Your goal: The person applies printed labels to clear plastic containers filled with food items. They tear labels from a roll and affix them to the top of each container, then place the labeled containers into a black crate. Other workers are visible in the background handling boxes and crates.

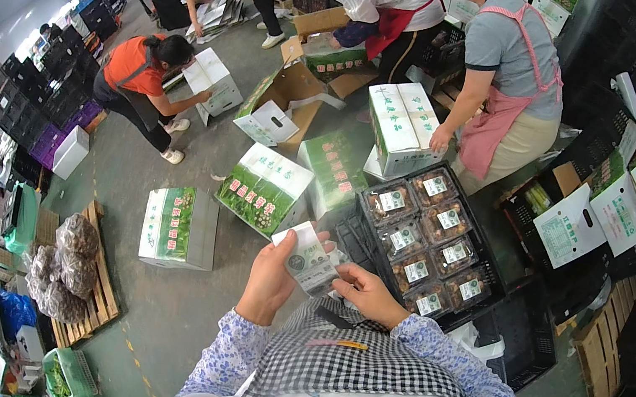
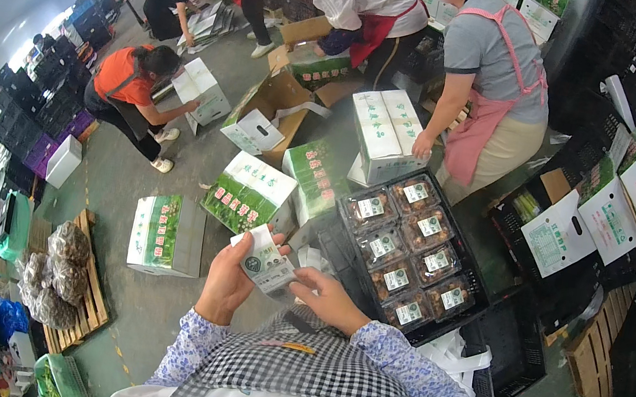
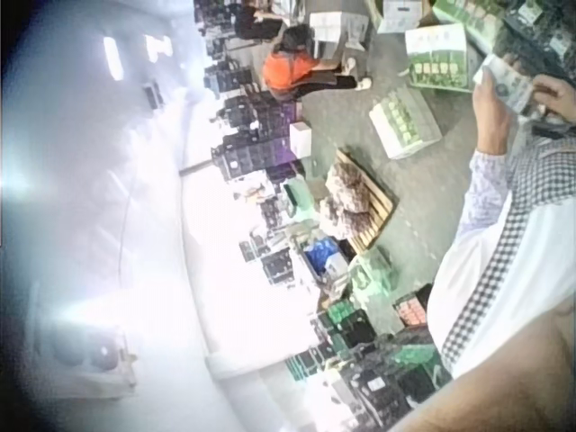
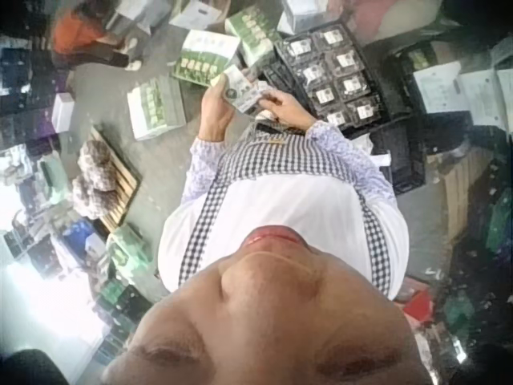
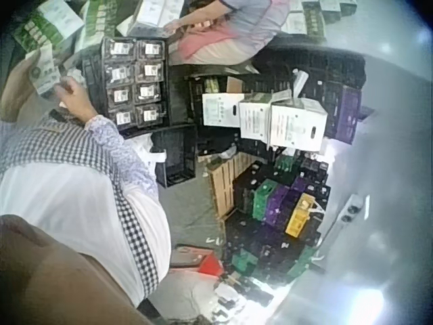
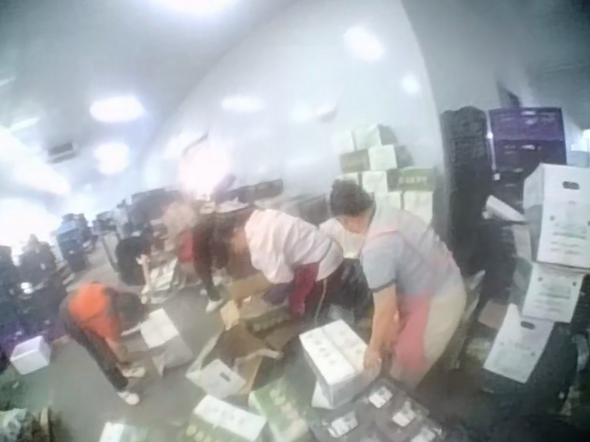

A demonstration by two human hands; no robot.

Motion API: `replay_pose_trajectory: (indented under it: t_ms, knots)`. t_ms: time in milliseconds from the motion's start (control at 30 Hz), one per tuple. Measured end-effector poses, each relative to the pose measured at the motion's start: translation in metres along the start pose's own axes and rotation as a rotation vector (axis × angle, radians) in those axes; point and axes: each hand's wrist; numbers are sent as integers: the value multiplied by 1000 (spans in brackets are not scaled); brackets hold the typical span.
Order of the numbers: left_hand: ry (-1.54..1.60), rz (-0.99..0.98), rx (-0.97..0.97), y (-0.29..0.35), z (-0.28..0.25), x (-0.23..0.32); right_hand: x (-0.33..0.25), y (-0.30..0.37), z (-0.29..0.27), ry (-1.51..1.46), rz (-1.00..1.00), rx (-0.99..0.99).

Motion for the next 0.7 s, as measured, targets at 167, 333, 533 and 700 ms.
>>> replay_pose_trajectory:
  t_ms: [167,333,533,700]
  knots:
    - [-27,-2,-7,-1,-3,-3,6,-5,-8,-149,-83,127]
    - [1,-24,-13,4,-9,-11,26,-6,-20,-236,-40,213]
    - [1,-40,43,15,-8,-15,38,3,-14,-326,26,186]
    - [12,-57,48,19,-5,-20,38,3,-18,-317,86,204]
Point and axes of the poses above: each hand's wrist, its own y-axis away from the middle knuckle, its own z-axis out of the palm, x = y × z, and after that the axes turned 14 degrees about z, right-handed
